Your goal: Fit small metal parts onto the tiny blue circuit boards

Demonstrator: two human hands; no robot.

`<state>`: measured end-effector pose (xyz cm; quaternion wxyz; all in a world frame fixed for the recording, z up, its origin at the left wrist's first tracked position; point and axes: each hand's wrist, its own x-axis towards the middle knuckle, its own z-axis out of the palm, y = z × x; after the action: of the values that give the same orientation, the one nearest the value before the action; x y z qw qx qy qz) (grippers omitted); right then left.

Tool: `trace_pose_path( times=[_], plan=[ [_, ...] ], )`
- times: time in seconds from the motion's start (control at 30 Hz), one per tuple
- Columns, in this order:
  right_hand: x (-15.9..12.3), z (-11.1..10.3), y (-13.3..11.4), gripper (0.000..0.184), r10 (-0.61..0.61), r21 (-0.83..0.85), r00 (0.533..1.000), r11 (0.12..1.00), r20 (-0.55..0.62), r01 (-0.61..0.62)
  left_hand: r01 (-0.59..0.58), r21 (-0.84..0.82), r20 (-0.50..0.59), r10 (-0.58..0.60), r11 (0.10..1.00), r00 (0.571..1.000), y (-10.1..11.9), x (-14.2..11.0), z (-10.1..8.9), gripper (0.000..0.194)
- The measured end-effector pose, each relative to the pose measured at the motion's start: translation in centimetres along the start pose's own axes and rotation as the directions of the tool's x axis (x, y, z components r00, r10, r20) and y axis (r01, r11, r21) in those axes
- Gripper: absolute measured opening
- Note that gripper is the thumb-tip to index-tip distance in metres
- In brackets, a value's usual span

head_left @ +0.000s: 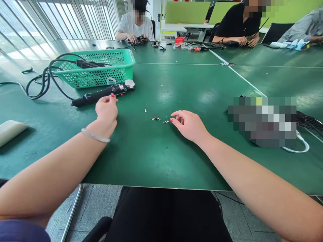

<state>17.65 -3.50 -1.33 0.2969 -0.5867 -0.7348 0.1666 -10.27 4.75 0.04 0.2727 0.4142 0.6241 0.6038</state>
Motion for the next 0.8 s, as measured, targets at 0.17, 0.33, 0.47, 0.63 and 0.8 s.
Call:
trace_pose_path(
  times=[0.17,0.33,0.47,0.63,0.8],
  plan=[
    [0.0,-0.2,0.0,0.029,-0.008,0.037,1.0,0.999,0.018,0.007,0.011,-0.117,0.076,-0.002,0.993,0.997,-0.4,-1.3,-3.4,0.027],
    [0.1,-0.2,-0.1,0.03,0.008,0.057,0.999,0.998,0.037,-0.01,-0.018,-0.101,0.174,0.035,0.995,0.984,-0.6,-2.0,-2.5,0.022],
    [0.1,-0.2,-0.1,0.03,0.015,0.053,1.0,0.998,0.026,-0.016,-0.171,0.232,0.358,0.08,0.958,0.93,-0.2,-3.7,2.4,0.016],
    [0.2,-0.1,0.1,0.028,0.01,0.065,1.0,0.998,-0.021,-0.009,-0.321,0.285,0.615,0.085,0.903,0.784,1.0,-8.2,7.9,0.015],
    [0.3,-0.4,0.1,0.024,0.033,0.113,0.999,0.993,-0.03,-0.029,0.013,-0.02,0.669,0.004,1.0,0.743,2.7,-11.0,8.9,0.009]
  ],
)
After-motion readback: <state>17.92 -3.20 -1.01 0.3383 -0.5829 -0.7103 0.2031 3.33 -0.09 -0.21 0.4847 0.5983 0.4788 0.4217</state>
